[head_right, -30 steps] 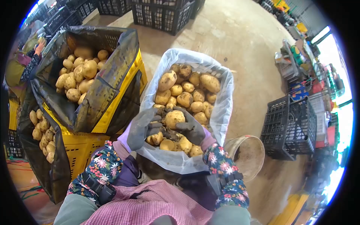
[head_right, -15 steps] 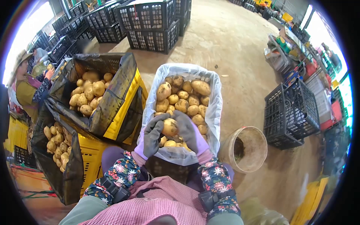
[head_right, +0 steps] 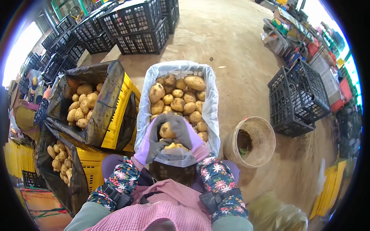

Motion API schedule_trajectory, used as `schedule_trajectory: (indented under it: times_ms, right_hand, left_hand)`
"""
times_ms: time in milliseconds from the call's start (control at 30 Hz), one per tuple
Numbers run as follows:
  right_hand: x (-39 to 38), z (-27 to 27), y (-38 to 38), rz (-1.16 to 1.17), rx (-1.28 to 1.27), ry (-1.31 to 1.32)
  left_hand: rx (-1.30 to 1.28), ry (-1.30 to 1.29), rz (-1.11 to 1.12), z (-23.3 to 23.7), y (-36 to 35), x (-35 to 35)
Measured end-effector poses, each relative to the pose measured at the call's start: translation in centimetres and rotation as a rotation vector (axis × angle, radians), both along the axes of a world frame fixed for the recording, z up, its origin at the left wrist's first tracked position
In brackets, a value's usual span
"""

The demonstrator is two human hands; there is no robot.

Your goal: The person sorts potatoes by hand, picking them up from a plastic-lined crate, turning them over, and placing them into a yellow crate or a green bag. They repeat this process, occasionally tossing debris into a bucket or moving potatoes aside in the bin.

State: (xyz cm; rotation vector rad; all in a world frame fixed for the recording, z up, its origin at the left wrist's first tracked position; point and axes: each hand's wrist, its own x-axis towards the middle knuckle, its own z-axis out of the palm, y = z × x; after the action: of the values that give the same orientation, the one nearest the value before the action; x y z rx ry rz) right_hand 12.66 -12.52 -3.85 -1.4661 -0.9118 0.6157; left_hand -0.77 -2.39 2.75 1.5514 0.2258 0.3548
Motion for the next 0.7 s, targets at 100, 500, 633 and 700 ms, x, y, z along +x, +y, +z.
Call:
schedule_trajectory:
  times_ms: [100, 500, 633, 700]
  right_hand:
    - [-0.4, -1.6, 0.4, -0.030, -0.361, -0.628]
    - [-1.2, 3.6, 1.4, -0.119, -0.285, -0.252]
    - [-0.6, 3.6, 1.4, -0.279, -0.246, -0.032]
    - [0.5, 3.5, 1.3, -0.212, -0.161, -0.148]
  left_hand:
    - [0.297, 0.101, -0.022, -3.8, 0.9, -0.1]
    - [0.218, 0.034, 0.142, -0.8, 0.9, 0.1]
    - [-0.011, 0.138, 0.108, 0.8, 0.9, 0.0]
    - [-0.028, 0.108, 0.139, 0.3, 1.1, 0.3]
